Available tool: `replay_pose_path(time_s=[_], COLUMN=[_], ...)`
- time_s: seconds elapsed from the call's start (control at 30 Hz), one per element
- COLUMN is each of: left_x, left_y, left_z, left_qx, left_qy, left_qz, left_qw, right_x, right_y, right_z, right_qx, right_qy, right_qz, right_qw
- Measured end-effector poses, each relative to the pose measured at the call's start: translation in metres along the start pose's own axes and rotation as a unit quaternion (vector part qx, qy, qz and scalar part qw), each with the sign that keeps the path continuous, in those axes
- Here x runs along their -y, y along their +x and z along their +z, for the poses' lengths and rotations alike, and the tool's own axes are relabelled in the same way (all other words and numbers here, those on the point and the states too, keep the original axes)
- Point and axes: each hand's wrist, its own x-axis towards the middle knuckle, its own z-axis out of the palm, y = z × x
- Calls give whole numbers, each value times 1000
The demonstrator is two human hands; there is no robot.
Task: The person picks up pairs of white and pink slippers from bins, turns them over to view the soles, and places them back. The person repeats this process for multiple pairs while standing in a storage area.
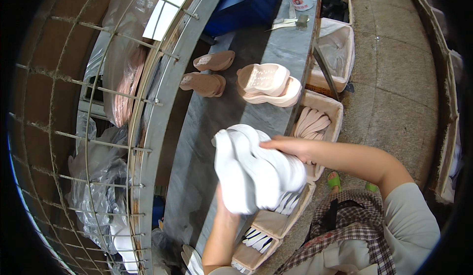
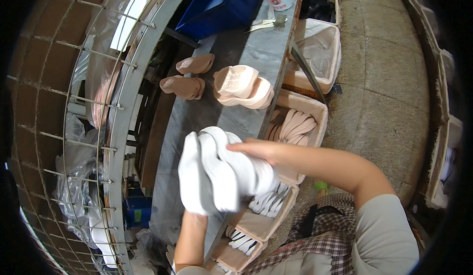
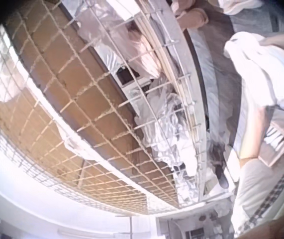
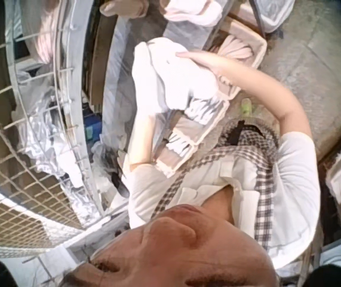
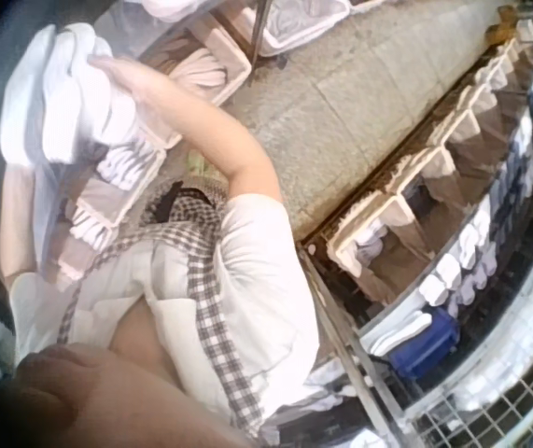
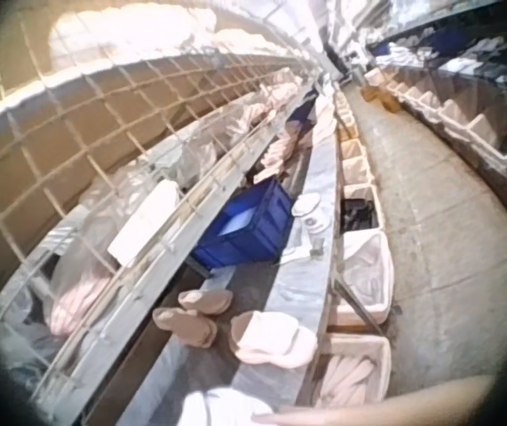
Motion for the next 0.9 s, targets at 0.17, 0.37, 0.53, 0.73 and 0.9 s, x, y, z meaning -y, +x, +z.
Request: replay_pose_path(time_s=[0.17, 0.37, 0.53, 0.73, 0.9], left_x=[95, 197, 175, 237, 280], left_y=[-65, -87, -72, -78, -92], left_z=[38, 77, 58, 2, -44], left_qx=[-34, -96, 57, 477, 413], left_qy=[71, 331, 722, 524, 413], left_qz=[-30, 74, 159, -315, -373], left_qw=[996, 936, 671, 632, 721], right_x=[-49, -101, -156, -226, -252], right_y=[-120, -223, -258, -281, -285], right_z=[-4, -51, -86, -67, -57], right_qx=[-203, -48, 68, 188, 76], right_qy=[-75, -44, -129, -157, -149], right_qz=[89, 64, 118, 223, 319], right_qw=[972, 996, 982, 944, 933])
